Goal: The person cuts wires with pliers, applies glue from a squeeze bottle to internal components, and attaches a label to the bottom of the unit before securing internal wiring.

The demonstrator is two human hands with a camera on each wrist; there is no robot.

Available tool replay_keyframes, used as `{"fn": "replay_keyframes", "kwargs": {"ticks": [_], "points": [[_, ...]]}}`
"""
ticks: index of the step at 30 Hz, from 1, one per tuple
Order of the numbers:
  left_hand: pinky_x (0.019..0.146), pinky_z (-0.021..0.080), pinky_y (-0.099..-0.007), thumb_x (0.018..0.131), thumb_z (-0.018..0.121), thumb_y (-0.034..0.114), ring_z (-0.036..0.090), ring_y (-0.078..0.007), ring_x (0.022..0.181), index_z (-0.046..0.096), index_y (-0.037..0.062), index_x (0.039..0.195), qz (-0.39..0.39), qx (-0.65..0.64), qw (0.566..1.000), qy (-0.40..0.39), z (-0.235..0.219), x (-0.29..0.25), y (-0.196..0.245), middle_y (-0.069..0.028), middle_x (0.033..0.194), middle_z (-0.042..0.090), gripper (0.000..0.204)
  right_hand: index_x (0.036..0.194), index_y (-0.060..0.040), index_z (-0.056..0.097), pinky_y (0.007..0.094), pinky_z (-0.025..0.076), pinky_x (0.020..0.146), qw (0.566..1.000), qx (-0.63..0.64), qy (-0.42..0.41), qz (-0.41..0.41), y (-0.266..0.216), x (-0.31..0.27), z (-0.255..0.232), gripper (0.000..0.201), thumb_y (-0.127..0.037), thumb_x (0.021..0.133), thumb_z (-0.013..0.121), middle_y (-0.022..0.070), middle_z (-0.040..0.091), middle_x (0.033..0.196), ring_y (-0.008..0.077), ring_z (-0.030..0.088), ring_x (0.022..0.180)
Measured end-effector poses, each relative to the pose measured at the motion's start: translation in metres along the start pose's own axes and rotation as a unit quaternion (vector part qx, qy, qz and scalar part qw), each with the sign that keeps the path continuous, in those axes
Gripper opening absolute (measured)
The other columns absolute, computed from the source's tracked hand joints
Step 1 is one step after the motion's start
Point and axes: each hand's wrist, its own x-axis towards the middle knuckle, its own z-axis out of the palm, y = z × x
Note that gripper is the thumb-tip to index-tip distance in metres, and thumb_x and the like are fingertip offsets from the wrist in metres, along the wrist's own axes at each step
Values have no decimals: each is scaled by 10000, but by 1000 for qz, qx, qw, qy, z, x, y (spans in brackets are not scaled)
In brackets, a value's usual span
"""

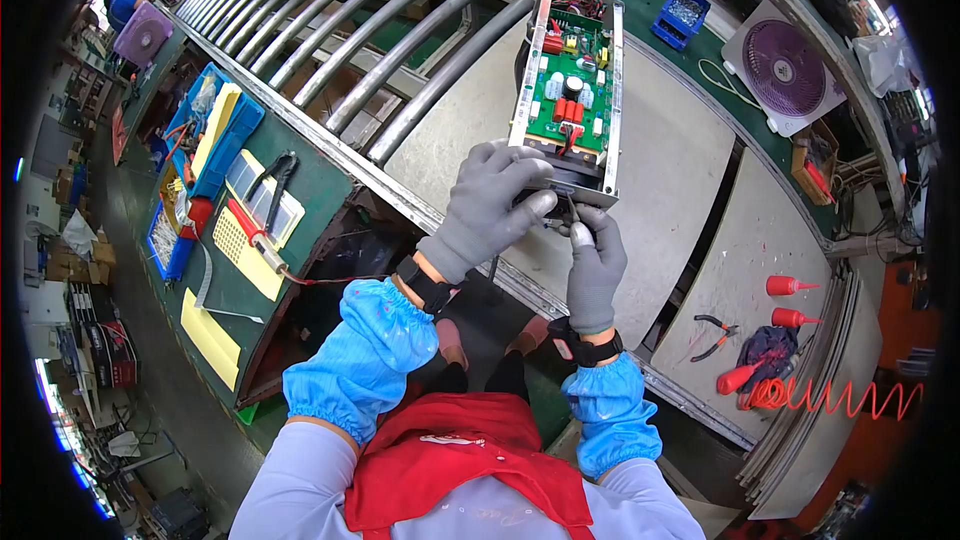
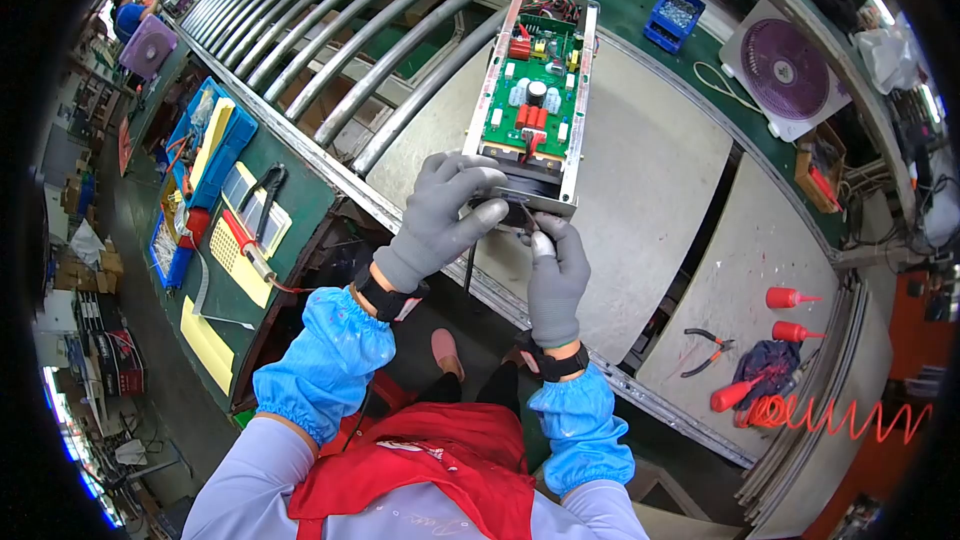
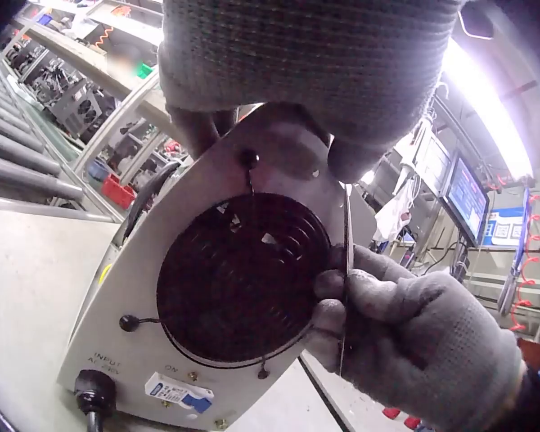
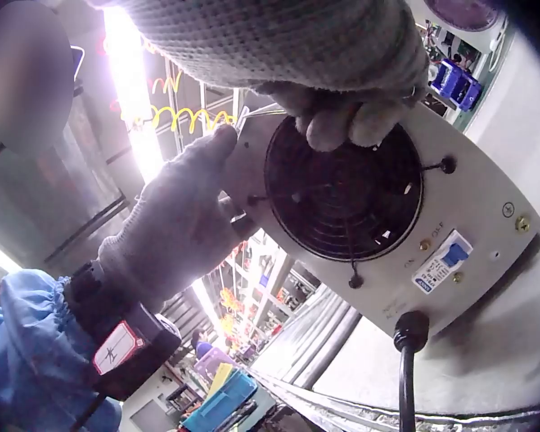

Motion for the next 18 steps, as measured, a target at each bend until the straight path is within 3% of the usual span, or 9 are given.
{"fn": "replay_keyframes", "kwargs": {"ticks": [10,18], "points": [[871,446,-392,835,753,328,570,-284,957,692,89,966,6,15,1000,23,6,3,-2,-79,1004,679,279,1125,7,643,273,500,827,1000,-4,11,6,-3,-1,3,218,17,945,522,49,648,989,120,609,896],[782,458,-384,748,813,391,569,-281,842,685,118,813,2,102,994,50,21,9,-1,-42,835,652,308,1127,15,639,284,503,829,997,-46,63,-22,4,-7,2,219,20,948,513,66,647,1005,129,607,917]]}}
